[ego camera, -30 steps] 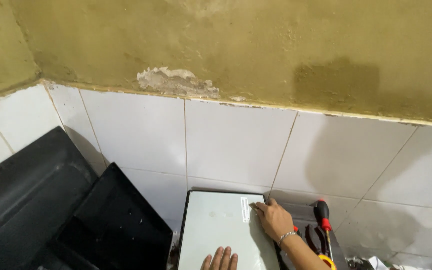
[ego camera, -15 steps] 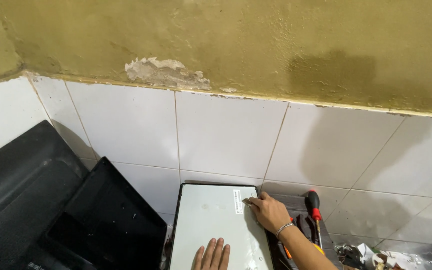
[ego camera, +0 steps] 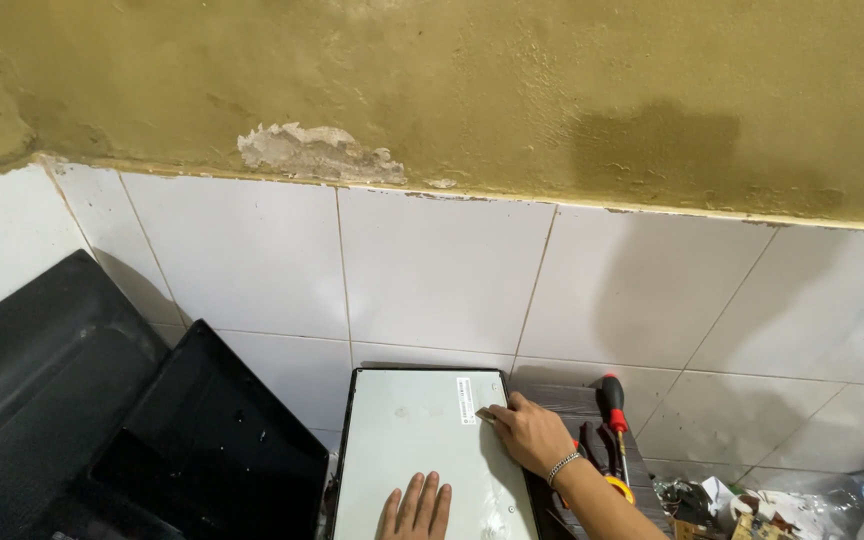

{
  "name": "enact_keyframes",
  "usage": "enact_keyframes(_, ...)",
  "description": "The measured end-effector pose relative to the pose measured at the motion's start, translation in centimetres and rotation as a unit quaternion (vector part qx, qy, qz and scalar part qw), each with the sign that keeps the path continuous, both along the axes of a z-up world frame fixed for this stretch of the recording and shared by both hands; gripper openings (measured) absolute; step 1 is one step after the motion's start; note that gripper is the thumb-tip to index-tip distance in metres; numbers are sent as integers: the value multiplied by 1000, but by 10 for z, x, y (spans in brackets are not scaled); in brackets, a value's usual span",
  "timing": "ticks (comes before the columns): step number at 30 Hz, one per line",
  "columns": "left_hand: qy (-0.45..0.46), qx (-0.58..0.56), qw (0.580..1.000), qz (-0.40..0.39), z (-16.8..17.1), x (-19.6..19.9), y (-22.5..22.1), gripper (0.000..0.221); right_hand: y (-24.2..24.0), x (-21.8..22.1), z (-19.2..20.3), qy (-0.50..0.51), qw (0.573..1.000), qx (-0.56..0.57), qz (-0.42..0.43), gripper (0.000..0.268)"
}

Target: Disassembling a display panel using a utility knife and other hand tools on a repair bench.

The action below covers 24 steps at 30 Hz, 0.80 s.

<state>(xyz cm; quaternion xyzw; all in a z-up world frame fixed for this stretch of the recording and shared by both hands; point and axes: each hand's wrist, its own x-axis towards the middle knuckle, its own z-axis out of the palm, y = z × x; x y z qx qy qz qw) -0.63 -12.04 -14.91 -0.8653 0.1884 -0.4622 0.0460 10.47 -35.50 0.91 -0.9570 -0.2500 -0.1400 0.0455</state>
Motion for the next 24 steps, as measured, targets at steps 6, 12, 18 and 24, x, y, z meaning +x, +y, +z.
enact_keyframes(6, -36, 2, 999, 5, -10, 8, 1, 55, -2, -7, -1, 0, 1000, -14, 6, 29)
enact_keyframes(12, 33, 12, 999, 8, 0, -3, 2, 63, -2, -19, 1, 17, 1000, 2, 12, 28)
enact_keyframes(18, -31, 1, 999, -7, -7, 7, 1, 53, 7, -27, 6, 87, 992, 41, -79, 32)
enact_keyframes(24, -64, 3, 998, 15, -1, 6, 0, 49, 7, -14, 1, 71, 990, 46, -114, 30)
